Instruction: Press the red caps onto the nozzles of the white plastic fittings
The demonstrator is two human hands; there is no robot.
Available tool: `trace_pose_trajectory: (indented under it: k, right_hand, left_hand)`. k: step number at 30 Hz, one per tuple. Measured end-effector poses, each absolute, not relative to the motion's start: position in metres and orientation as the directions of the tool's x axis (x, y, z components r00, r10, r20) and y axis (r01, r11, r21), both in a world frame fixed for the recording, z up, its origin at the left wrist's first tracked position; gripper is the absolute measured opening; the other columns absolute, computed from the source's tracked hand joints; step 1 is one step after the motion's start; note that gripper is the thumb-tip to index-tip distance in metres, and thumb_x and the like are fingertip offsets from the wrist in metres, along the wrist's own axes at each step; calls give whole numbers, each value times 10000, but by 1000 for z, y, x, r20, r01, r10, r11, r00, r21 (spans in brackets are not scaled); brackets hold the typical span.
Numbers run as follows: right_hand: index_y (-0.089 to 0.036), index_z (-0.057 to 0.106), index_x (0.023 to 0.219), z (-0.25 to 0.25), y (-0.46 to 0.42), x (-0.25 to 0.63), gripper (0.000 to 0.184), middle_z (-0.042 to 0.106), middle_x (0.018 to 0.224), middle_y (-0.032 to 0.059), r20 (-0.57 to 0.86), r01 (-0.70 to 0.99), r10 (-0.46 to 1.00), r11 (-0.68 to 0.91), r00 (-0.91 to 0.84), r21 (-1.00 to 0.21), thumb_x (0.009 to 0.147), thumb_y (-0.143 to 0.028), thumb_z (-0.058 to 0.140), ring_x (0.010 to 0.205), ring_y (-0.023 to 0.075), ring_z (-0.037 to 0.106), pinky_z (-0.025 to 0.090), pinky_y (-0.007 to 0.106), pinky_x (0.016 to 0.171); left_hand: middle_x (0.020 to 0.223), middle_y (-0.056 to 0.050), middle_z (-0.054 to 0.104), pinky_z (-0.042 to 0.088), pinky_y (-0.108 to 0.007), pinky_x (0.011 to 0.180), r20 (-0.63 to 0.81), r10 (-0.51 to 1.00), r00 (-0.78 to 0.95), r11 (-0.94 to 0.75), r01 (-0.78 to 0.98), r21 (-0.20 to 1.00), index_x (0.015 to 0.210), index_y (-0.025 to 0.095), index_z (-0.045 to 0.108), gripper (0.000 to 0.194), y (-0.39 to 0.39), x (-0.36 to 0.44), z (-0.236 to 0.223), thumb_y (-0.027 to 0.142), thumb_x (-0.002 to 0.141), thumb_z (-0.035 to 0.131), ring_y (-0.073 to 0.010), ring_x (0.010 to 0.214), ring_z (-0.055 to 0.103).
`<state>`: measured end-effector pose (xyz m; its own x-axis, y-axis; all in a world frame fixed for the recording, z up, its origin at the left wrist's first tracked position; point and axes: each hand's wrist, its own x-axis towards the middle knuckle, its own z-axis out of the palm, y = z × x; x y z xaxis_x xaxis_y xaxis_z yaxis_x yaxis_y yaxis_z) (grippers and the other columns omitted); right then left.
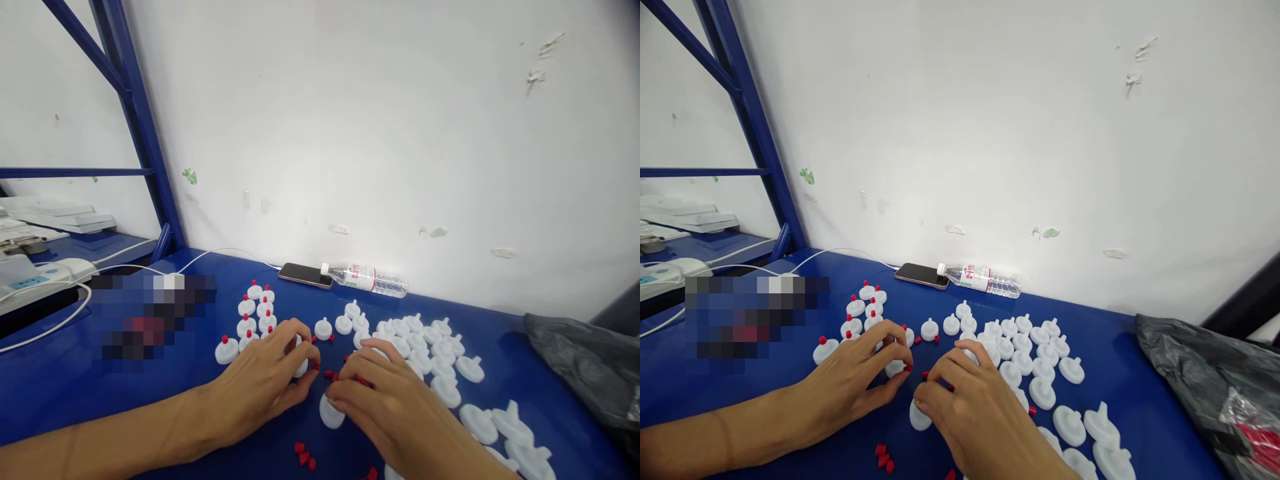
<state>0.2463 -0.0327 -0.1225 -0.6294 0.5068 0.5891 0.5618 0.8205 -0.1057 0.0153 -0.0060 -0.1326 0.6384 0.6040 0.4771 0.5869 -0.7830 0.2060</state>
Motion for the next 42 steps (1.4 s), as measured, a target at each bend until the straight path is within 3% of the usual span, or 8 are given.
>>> trace_pose_trajectory:
  k: [6,9,12,17,24,29,34,42]
  right_hand:
    - [-293,638,1082,-125,-32,251,254,680,975,-65,501,622,598,770,-626,-142,864,-276,766,957,145,638,331,396,1086]
    - [-283,647,938,-123,-32,250,83,673,908,-83,585,586,528,803,-615,-109,929,-204,674,859,108,642,339,377,1089]
    - [-256,630,996,-122,-33,249,166,706,973,-54,598,563,486,824,-638,-69,1023,-171,491,921,104,670,360,381,1106]
    - [-228,563,1174,-125,-38,250,200,741,1084,16,535,677,631,722,-562,-142,1047,-265,412,958,170,715,580,302,819]
    - [-260,541,1030,-115,-43,248,157,685,1071,-26,536,626,632,746,-560,-226,952,-129,502,979,153,666,560,265,822]
    - [-257,508,1235,-116,-41,247,331,682,959,-30,527,660,609,742,-592,-117,935,-217,644,845,188,674,556,314,699]
    - [-252,548,1227,-118,-41,245,326,707,905,-18,595,644,551,762,-585,-73,1065,-424,323,776,162,694,550,290,644]
    - [-236,543,1252,-121,-40,246,255,732,1078,-29,537,616,512,787,-670,18,1002,-291,538,896,182,716,612,303,753]
  left_hand:
    - [998,-13,669,540,-253,756,593,474,651,-873,434,221,1067,227,532,177,-7,14,-130,97,949,552,-152,886,642]
    - [948,12,694,518,-216,715,573,433,696,-900,368,234,1073,225,550,194,-9,14,-129,78,947,566,-124,820,649]
    - [978,0,692,499,-227,685,555,418,719,-908,346,235,1084,227,571,189,-13,13,-129,84,961,555,-132,830,655]
    - [1027,-25,683,505,-239,699,559,428,711,-903,354,242,1141,228,583,228,-14,11,-128,79,974,535,-144,858,662]
    - [976,-17,671,492,-232,685,620,411,669,-909,348,227,1115,218,585,179,-16,10,-125,98,983,563,-129,807,665]
    - [1000,-9,701,481,-259,681,586,393,709,-918,342,201,1140,233,580,165,-18,8,-123,144,1001,564,-140,815,691]
    - [1005,-1,722,474,-285,641,535,377,756,-925,335,178,1124,232,594,147,-20,8,-120,158,1018,523,-142,783,704]
    - [932,-17,720,440,-284,554,595,319,738,-946,287,152,1069,187,640,141,-19,11,-125,151,1019,513,-129,659,661]
